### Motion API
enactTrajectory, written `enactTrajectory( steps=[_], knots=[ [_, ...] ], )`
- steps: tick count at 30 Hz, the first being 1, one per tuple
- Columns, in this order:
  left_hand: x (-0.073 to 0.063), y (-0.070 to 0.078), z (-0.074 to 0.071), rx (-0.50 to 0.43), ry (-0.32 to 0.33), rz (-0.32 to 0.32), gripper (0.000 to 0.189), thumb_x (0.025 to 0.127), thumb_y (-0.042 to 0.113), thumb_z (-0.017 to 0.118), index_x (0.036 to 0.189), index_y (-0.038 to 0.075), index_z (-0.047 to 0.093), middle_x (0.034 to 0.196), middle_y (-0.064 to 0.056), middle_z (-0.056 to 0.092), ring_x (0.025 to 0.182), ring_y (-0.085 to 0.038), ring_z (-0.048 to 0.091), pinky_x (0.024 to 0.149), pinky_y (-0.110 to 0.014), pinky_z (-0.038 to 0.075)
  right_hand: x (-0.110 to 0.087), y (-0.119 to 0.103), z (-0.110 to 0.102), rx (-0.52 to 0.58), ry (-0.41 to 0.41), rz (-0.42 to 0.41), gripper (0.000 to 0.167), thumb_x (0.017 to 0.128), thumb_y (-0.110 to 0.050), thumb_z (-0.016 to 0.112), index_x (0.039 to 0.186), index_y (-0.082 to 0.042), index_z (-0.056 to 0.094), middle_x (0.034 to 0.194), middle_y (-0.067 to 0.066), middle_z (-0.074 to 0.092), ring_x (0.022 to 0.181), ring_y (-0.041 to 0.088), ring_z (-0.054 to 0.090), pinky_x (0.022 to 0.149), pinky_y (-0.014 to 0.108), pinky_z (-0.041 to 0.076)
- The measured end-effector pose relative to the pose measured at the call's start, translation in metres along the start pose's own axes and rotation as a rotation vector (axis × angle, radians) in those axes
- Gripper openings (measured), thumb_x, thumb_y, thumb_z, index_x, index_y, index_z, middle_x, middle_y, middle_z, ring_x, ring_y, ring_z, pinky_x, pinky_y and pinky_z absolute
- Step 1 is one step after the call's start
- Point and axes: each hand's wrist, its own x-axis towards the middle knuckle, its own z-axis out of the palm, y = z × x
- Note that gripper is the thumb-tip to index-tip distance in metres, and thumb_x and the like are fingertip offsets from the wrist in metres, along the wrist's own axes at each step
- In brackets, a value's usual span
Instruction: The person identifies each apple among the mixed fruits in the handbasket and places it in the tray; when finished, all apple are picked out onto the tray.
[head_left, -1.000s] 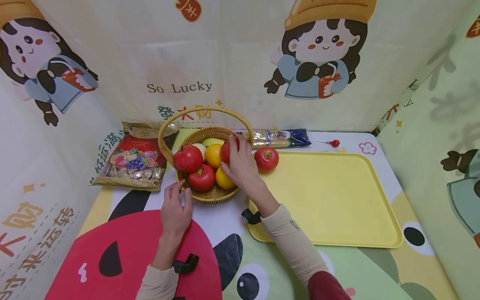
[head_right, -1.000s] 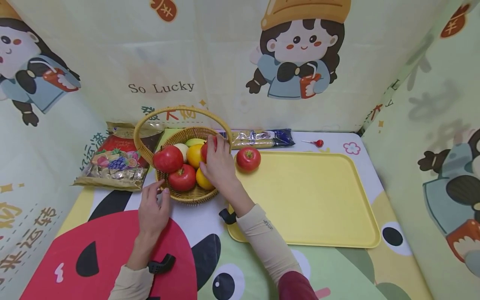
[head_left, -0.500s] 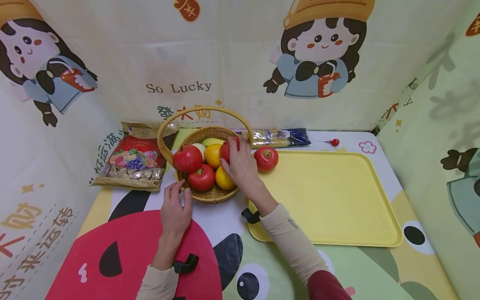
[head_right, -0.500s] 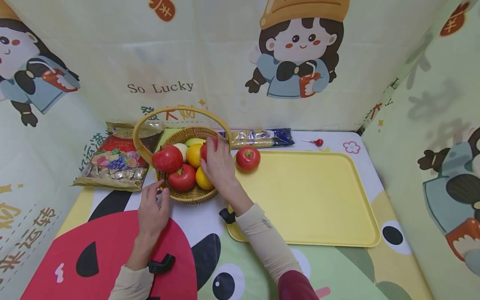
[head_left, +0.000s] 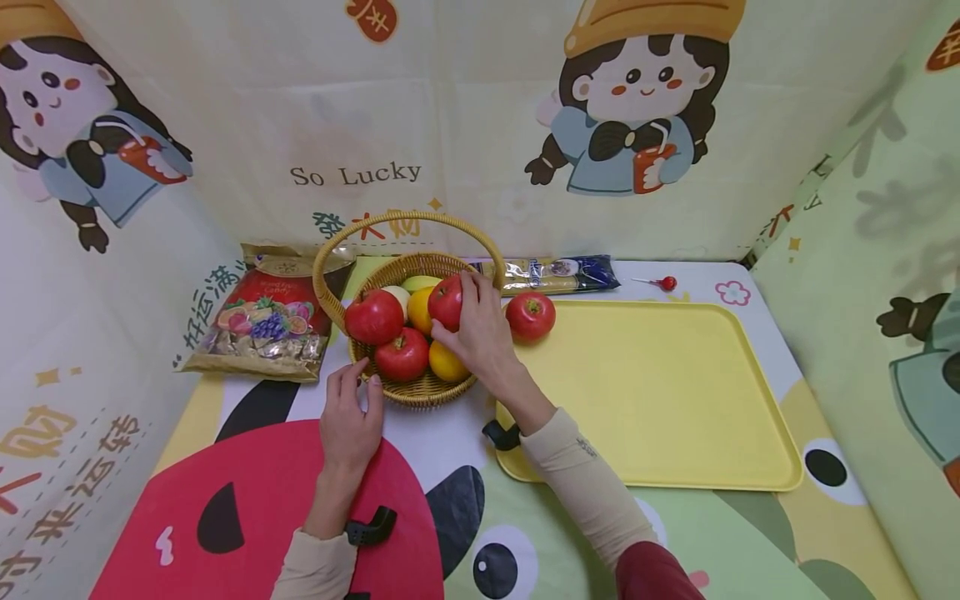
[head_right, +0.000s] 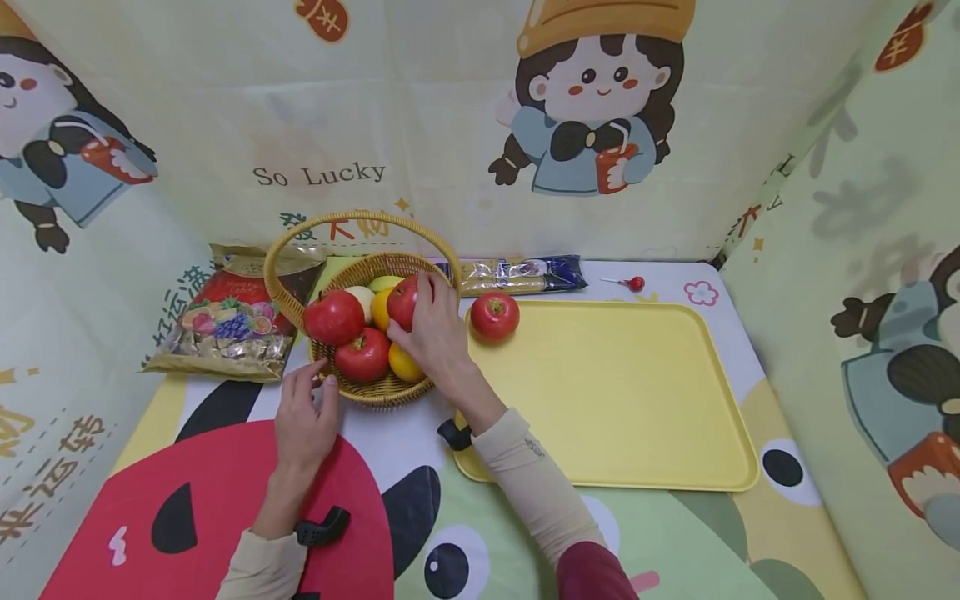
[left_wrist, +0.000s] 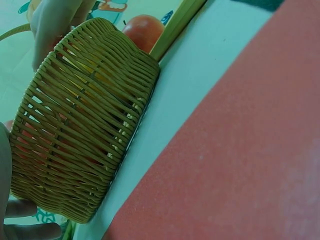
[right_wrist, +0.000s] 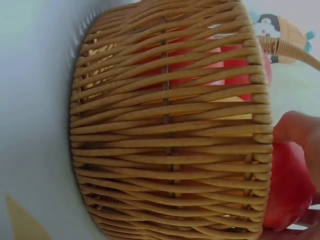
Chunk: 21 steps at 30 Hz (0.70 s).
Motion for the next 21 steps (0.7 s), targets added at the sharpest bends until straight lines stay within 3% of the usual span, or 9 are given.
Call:
enactTrajectory(
  steps=[9, 21],
  knots=[
    [-0.001, 0.000, -0.001, 0.004, -0.009, -0.009, 0.042, 0.099, 0.029, 0.057, 0.136, 0.010, 0.058, 0.132, -0.018, 0.056, 0.109, -0.032, 0.063, 0.084, -0.055, 0.058, -0.006, -0.002, -0.006, 0.108, 0.025, -0.036, 0.080, 0.080, -0.036, 0.077, 0.145, -0.003, 0.043, 0.143, 0.015, 0.046, 0.126, 0.030, 0.050, 0.093, 0.043, 0.058],
    [0.000, -0.001, -0.001, 0.003, -0.019, -0.015, 0.043, 0.100, 0.033, 0.055, 0.137, 0.010, 0.057, 0.133, -0.017, 0.056, 0.110, -0.033, 0.063, 0.084, -0.054, 0.058, -0.018, -0.001, -0.017, 0.173, 0.047, -0.039, 0.081, 0.076, -0.034, 0.082, 0.143, -0.006, 0.045, 0.140, 0.013, 0.041, 0.130, 0.028, 0.045, 0.091, 0.043, 0.059]
  ],
)
